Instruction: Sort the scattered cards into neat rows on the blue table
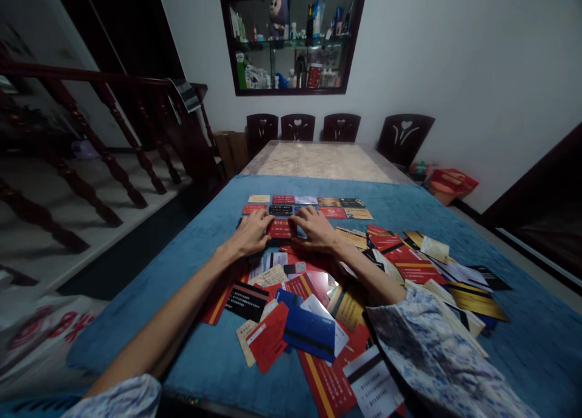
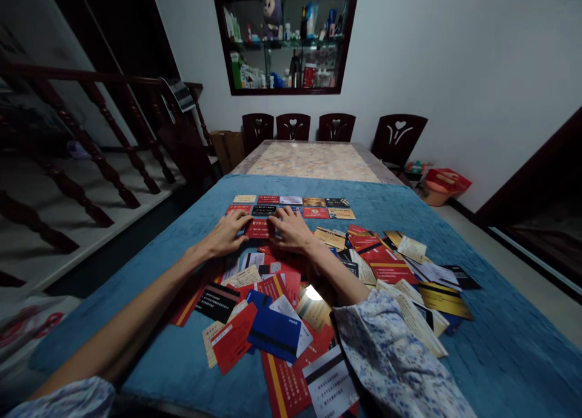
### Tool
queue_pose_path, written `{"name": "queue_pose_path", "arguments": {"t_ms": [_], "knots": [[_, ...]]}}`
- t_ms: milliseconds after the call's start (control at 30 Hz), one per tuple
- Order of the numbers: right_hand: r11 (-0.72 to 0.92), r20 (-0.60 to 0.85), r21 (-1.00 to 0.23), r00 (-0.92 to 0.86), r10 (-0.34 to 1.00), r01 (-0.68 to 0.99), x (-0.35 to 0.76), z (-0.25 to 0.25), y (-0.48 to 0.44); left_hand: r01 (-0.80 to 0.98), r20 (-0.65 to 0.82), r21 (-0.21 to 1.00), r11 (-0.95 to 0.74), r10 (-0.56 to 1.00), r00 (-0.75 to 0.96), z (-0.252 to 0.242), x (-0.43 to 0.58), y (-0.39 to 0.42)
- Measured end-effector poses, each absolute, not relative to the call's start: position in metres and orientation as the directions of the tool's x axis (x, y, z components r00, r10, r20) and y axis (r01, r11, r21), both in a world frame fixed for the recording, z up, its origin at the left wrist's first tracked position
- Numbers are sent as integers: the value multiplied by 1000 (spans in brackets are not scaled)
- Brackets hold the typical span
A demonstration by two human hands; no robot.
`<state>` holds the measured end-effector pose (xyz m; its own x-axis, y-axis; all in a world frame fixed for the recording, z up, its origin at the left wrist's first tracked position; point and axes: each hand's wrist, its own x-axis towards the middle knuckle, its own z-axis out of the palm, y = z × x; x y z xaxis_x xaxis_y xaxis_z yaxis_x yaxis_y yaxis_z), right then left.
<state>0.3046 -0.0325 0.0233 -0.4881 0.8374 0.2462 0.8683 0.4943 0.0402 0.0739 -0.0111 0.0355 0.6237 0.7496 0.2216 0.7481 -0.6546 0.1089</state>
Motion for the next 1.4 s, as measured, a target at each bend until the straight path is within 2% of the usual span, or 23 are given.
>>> {"name": "queue_pose_path", "arguments": {"t_ms": [133, 367, 633, 933, 1400], "knots": [[494, 210, 38, -491, 846, 868, 309, 34, -25, 757, 215, 97, -646, 756, 618, 44, 81, -1], [463, 174, 102, -474, 863, 881, 315, 52, -5, 765, 214, 49, -642, 755, 619, 51, 92, 25], [414, 147, 138, -432, 890, 900, 314, 63, 27, 800, 142, -3, -600, 792, 594, 63, 106, 52], [387, 110, 120, -399, 910, 914, 316, 69, 62, 811, 103, -55, -583, 804, 585, 66, 120, 88], [353, -2, 112, -355, 935, 929, 303, 63, 106, 832, 42, -50, -552, 831, 554, 54, 119, 134]]}}
